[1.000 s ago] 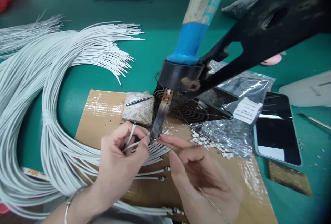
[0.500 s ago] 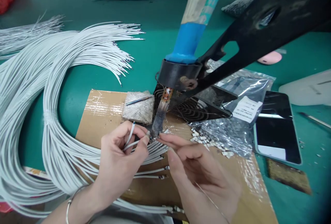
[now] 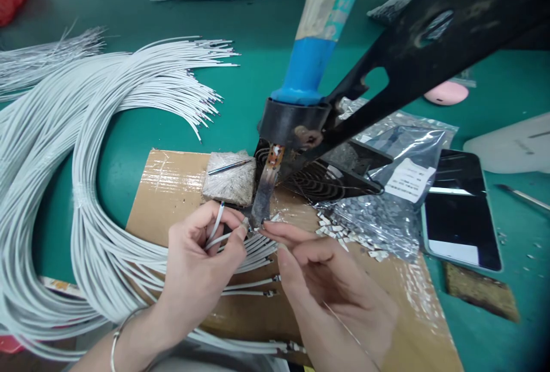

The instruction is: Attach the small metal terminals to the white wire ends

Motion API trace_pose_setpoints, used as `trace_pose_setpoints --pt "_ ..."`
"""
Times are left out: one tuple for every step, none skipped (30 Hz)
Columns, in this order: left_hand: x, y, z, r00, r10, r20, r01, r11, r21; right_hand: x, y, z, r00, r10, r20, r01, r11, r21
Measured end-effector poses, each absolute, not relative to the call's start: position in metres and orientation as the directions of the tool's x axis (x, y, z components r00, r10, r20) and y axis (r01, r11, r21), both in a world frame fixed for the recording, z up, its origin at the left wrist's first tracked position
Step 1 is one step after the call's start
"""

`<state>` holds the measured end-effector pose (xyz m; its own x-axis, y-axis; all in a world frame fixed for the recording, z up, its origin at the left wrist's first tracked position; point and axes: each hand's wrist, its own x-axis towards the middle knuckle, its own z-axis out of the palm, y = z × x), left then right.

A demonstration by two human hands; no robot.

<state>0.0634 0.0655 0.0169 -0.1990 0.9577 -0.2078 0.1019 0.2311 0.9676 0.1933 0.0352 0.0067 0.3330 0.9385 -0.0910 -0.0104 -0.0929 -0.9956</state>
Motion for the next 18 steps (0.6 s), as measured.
trace_pose_setpoints --pt "0.0637 0.0653 0.0171 -0.201 0.957 -0.211 0.102 0.235 0.967 0.1936 0.0354 0.0067 0.334 0.939 -0.086 -0.004 -0.090 -0.996" --pt "0.0639 0.0650 0.0174 -0.202 0.956 -0.214 0.102 0.238 0.966 0.1939 0.0355 0.0067 0.333 0.939 -0.080 0.008 -0.087 -0.996" --pt "0.0642 0.0646 0.0178 -0.204 0.955 -0.217 0.102 0.241 0.965 0.1942 0.0356 0.0066 0.333 0.940 -0.071 0.023 -0.084 -0.996" --pt "0.0645 0.0644 0.0184 -0.208 0.953 -0.220 0.103 0.245 0.964 0.1945 0.0356 0.0064 0.331 0.941 -0.064 0.034 -0.080 -0.996" --pt "0.0648 0.0642 0.0190 -0.209 0.953 -0.220 0.106 0.246 0.963 0.1946 0.0356 0.0063 0.330 0.942 -0.059 0.037 -0.075 -0.996" --pt "0.0651 0.0642 0.0198 -0.207 0.953 -0.219 0.112 0.245 0.963 0.1947 0.0355 0.0061 0.329 0.943 -0.056 0.033 -0.071 -0.997" --pt "0.0655 0.0643 0.0206 -0.205 0.954 -0.218 0.117 0.245 0.963 0.1947 0.0355 0.0060 0.330 0.942 -0.056 0.026 -0.069 -0.997" --pt "0.0658 0.0645 0.0215 -0.209 0.953 -0.219 0.120 0.247 0.962 0.1945 0.0354 0.0059 0.332 0.941 -0.058 0.020 -0.069 -0.997" --pt "0.0662 0.0647 0.0223 -0.218 0.950 -0.222 0.119 0.252 0.960 0.1943 0.0353 0.0059 0.335 0.940 -0.063 0.014 -0.072 -0.997" --pt "0.0665 0.0650 0.0229 -0.228 0.947 -0.226 0.116 0.257 0.960 0.1940 0.0353 0.0060 0.335 0.940 -0.068 0.012 -0.077 -0.997" --pt "0.0667 0.0652 0.0234 -0.240 0.943 -0.229 0.112 0.262 0.959 0.1937 0.0353 0.0061 0.335 0.939 -0.073 0.012 -0.081 -0.997" --pt "0.0668 0.0654 0.0235 -0.247 0.941 -0.231 0.110 0.264 0.958 0.1934 0.0354 0.0063 0.335 0.939 -0.074 0.013 -0.083 -0.996" --pt "0.0666 0.0655 0.0233 -0.245 0.942 -0.230 0.109 0.262 0.959 0.1931 0.0355 0.0066 0.337 0.939 -0.073 0.014 -0.083 -0.996" --pt "0.0663 0.0656 0.0228 -0.235 0.946 -0.225 0.109 0.256 0.961 0.1929 0.0356 0.0067 0.338 0.939 -0.070 0.015 -0.079 -0.997" --pt "0.0659 0.0656 0.0221 -0.224 0.949 -0.220 0.110 0.249 0.962 0.1927 0.0358 0.0068 0.340 0.938 -0.065 0.017 -0.075 -0.997" --pt "0.0655 0.0657 0.0213 -0.215 0.952 -0.215 0.110 0.243 0.964 0.1926 0.0359 0.0067 0.342 0.938 -0.061 0.021 -0.072 -0.997" --pt "0.0650 0.0658 0.0205 -0.207 0.955 -0.214 0.111 0.240 0.964 0.1926 0.0359 0.0065 0.342 0.938 -0.060 0.023 -0.072 -0.997" --pt "0.0646 0.0659 0.0197 -0.203 0.956 -0.212 0.112 0.238 0.965 0.1926 0.0359 0.0063 0.341 0.938 -0.059 0.027 -0.073 -0.997"
